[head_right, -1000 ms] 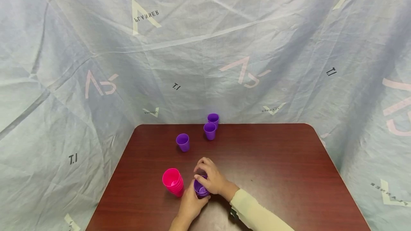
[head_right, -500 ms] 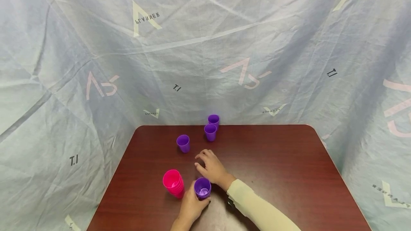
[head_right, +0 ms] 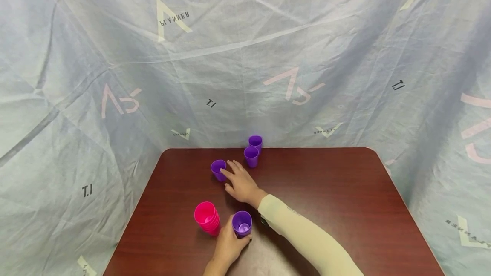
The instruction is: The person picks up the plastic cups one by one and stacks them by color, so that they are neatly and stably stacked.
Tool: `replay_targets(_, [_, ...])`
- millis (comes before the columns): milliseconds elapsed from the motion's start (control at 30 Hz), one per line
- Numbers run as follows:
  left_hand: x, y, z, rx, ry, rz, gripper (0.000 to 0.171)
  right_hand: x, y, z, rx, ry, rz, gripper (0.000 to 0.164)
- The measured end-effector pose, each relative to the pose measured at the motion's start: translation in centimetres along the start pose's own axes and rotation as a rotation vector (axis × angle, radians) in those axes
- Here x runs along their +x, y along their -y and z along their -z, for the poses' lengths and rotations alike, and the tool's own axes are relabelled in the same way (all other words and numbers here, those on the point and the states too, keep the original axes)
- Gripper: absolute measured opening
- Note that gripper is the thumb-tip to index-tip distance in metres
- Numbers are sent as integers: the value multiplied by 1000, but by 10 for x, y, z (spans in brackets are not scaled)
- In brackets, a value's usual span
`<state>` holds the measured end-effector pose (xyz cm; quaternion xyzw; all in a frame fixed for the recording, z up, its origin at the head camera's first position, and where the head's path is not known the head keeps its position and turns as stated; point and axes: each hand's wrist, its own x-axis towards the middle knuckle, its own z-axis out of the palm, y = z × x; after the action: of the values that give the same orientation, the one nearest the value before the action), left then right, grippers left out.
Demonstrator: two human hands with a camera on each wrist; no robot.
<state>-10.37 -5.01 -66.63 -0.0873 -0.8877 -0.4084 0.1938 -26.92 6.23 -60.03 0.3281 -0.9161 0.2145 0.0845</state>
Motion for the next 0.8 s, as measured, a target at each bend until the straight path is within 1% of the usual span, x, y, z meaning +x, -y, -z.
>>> replay_targets(33, [-1, 4, -3, 1, -6, -7, 67, 4, 0, -1, -16, 5, 4, 58])
replay_targets(67, [-1, 3, -2, 7, -4, 2, 69, 7, 0, -1, -35, 15, 5, 58])
replay_targets(167, [-3, 12, -8, 8, -15, -6, 71, 17, 1, -3, -61, 32, 3, 59])
replay_targets(233, [-3, 13, -8, 7, -16, -17, 72, 21, 2, -5, -68, 39, -4, 59])
replay_targets(267, [-2, 10, -7, 13, -11, -13, 72, 23, 2, -6, -72, 44, -11, 59])
replay_targets(333, [0, 2, -2, 17, 13, 20, 71, 26, 1, -8, -83, 51, -26, 58])
replay_targets(367, [1, -3, 2, 17, 34, 48, 72, 28, 1, -9, -89, 51, -34, 57])
replay_targets(467, [5, -16, 10, 21, 114, 150, 70, 31, -1, -12, -103, 43, -45, 44])
replay_targets(500, [6, -18, 11, 18, 133, 178, 70, 31, -1, -14, -104, 32, -44, 37])
replay_targets(567, [7, -18, 12, 13, 160, 209, 69, 32, -1, -16, -98, 11, -34, 20])
replay_targets(633, [6, -17, 11, 6, 163, 214, 69, 31, 0, -18, -84, -12, -9, 6])
replay_targets(667, [6, -16, 11, 5, 161, 210, 68, 31, 1, -19, -78, -16, 0, 4])
replay_targets(800, [5, -16, 12, 20, 151, 198, 66, 29, 4, -20, -54, -31, 32, 8])
